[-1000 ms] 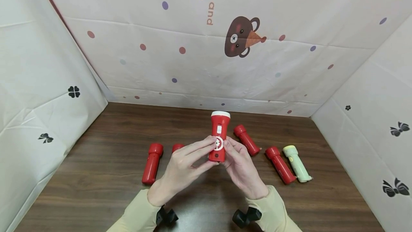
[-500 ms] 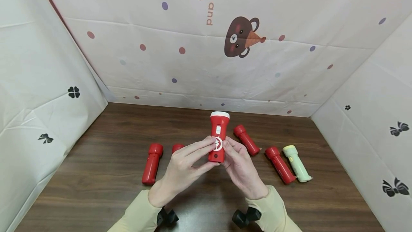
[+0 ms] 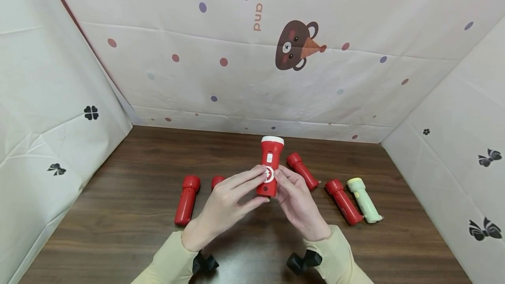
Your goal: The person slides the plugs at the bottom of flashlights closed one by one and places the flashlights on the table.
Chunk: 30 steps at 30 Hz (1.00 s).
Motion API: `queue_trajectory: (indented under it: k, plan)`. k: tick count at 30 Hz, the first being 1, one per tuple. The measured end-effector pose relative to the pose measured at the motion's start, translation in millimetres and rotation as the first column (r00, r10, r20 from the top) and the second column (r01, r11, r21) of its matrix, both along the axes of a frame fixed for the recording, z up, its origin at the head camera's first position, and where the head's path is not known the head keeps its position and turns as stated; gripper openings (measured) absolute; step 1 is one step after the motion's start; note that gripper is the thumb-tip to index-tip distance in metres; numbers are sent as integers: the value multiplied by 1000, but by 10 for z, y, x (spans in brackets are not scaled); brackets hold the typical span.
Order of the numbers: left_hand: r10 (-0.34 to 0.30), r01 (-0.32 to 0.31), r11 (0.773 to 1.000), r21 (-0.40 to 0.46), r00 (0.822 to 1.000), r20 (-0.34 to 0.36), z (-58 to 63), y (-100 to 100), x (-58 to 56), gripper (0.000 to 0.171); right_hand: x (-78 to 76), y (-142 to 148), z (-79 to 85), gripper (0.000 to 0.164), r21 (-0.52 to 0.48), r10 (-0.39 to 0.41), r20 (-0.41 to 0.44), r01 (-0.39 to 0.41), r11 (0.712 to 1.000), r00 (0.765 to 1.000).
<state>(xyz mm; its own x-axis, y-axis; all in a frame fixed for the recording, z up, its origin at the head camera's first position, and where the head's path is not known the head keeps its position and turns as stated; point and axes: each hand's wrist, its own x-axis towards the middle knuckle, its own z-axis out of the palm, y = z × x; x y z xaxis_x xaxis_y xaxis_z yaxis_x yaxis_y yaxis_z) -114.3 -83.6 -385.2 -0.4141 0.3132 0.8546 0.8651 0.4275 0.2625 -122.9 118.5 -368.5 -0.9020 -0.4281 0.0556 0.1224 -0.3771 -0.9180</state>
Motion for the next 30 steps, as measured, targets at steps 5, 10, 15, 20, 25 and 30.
queue_trajectory:
  k: [5,10,15,20,25,30]
  plan:
    - [-41,40,999,17,996,77,-29,-9,-14,59,-37,20,-20,25,75,-44,16,43,996,999]
    - [-57,48,996,77,992,111,-46,-32,-38,47,-68,11,-46,29,176,-85,-31,89,980,996]
    - [-17,-6,988,154,989,149,-41,-54,-55,44,-81,-33,-80,45,256,-100,-111,125,958,989]
    - [54,-105,971,215,971,231,-12,-72,-44,54,-66,-79,-95,46,326,-122,-158,169,930,980]
    - [91,-153,963,222,960,265,4,-83,-40,59,-38,-119,-102,46,413,-115,-229,204,888,967]
    - [110,-177,962,206,947,300,8,-93,-37,59,-25,-151,-125,45,492,-85,-326,246,835,942]
